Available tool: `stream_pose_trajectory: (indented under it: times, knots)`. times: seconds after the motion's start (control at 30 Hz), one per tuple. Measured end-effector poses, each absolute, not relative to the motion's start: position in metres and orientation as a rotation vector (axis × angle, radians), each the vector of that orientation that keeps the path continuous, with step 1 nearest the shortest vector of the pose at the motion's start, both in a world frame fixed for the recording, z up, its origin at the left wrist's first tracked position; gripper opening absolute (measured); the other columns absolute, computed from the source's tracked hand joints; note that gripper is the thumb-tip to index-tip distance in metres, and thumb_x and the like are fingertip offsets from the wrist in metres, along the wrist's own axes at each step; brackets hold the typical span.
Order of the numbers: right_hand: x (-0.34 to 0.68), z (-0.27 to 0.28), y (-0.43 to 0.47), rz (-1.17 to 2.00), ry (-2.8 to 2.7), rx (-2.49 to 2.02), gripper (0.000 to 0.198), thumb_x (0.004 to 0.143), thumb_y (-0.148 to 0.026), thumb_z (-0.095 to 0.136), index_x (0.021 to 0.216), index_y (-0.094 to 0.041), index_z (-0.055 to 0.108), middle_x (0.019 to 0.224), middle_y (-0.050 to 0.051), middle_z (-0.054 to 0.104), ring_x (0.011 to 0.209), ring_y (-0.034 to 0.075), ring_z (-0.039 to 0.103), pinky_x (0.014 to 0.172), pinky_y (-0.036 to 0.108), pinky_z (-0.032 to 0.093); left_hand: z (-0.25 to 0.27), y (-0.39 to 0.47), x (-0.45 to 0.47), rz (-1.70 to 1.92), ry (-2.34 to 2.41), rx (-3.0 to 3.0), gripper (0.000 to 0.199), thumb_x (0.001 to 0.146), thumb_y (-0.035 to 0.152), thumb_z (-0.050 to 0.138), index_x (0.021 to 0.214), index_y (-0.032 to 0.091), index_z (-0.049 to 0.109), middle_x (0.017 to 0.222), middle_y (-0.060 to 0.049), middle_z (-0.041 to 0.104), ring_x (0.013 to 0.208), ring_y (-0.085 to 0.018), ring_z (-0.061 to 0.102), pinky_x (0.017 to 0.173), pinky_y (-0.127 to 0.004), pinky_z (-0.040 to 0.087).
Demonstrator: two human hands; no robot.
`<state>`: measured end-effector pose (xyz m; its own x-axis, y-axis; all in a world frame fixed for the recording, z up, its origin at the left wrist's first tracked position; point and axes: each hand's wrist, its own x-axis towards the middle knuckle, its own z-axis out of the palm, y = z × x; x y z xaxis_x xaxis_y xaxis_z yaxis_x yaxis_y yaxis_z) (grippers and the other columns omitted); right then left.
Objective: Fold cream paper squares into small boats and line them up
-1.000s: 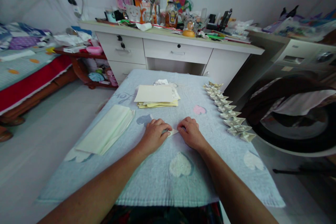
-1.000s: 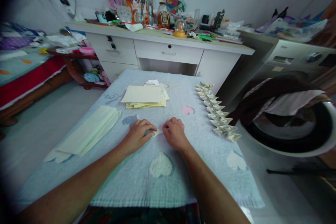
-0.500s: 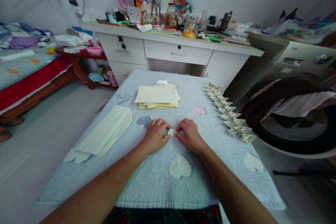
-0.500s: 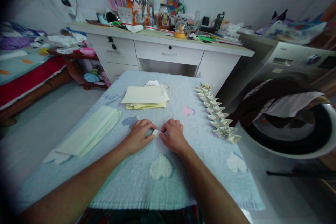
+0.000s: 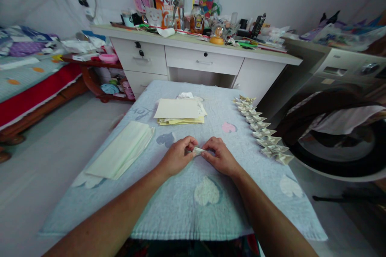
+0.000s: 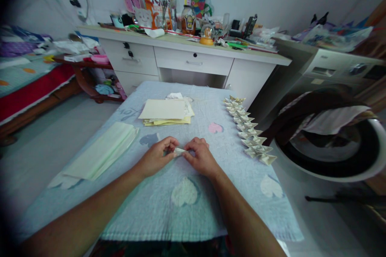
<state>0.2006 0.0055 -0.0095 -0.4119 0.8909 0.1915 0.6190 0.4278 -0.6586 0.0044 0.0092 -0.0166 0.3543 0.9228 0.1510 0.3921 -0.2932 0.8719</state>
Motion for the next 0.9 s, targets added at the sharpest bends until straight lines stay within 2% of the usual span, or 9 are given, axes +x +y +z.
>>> stream_pose_trajectory:
  times: [0.13, 0.33, 0.47, 0.57, 0.7, 0.9]
  knots:
    - [0.201, -0.008, 0.005, 0.701, -2.105, -1.200, 0.011, 0.087, -0.030, 0.060, 0.082, -0.021, 0.065, 0.082, 0.002, 0.058, 0.084, 0.018, 0.049, 0.079, 0.033, 0.034, -0.016, 0.010, 0.004, 0.854, 1.096, 1.722, 0.018, 0.077, 0.021, 0.058, 0.094, 0.018, 0.061, 0.070, 0.004, 0.051, 0.065, -0.010, 0.048, 0.061, -0.020, 0.037]
    - [0.197, -0.005, 0.003, 0.668, -2.106, -1.156, 0.017, 0.088, -0.033, 0.059, 0.077, -0.020, 0.062, 0.079, 0.002, 0.057, 0.081, 0.017, 0.050, 0.078, 0.033, 0.034, -0.006, 0.005, 0.005, 0.782, 1.181, 1.692, 0.016, 0.075, 0.028, 0.062, 0.086, 0.016, 0.065, 0.057, 0.008, 0.039, 0.049, -0.007, 0.032, 0.046, -0.019, 0.024]
    - [0.196, -0.004, 0.002, 0.658, -2.098, -1.137, 0.017, 0.088, -0.031, 0.059, 0.076, -0.019, 0.062, 0.079, 0.002, 0.057, 0.081, 0.017, 0.050, 0.079, 0.033, 0.034, -0.008, 0.006, 0.004, 0.802, 1.124, 1.645, 0.022, 0.076, 0.036, 0.063, 0.084, 0.015, 0.064, 0.062, 0.004, 0.050, 0.054, -0.008, 0.041, 0.049, -0.019, 0.029]
    - [0.197, -0.003, 0.002, 0.681, -2.076, -1.120, 0.008, 0.085, -0.026, 0.061, 0.080, -0.020, 0.061, 0.082, 0.001, 0.057, 0.083, 0.017, 0.050, 0.079, 0.032, 0.035, -0.013, 0.008, 0.003, 0.831, 1.092, 1.610, 0.021, 0.077, 0.035, 0.062, 0.083, 0.015, 0.063, 0.067, 0.002, 0.055, 0.060, -0.010, 0.047, 0.053, -0.019, 0.033]
    - [0.198, -0.001, 0.001, 0.745, -2.042, -1.114, 0.007, 0.079, -0.023, 0.063, 0.085, -0.020, 0.061, 0.085, 0.001, 0.057, 0.087, 0.018, 0.050, 0.081, 0.032, 0.036, -0.017, 0.010, 0.001, 0.853, 1.062, 1.559, 0.019, 0.077, 0.033, 0.061, 0.082, 0.015, 0.061, 0.068, 0.002, 0.055, 0.060, -0.010, 0.048, 0.054, -0.019, 0.034]
    - [0.197, 0.000, 0.001, 0.775, -2.012, -1.100, 0.010, 0.083, -0.029, 0.059, 0.080, -0.020, 0.060, 0.081, 0.002, 0.057, 0.084, 0.018, 0.050, 0.080, 0.033, 0.036, -0.016, 0.009, 0.001, 0.866, 1.078, 1.589, 0.020, 0.078, 0.034, 0.061, 0.083, 0.015, 0.060, 0.066, 0.003, 0.053, 0.059, -0.010, 0.047, 0.054, -0.019, 0.034]
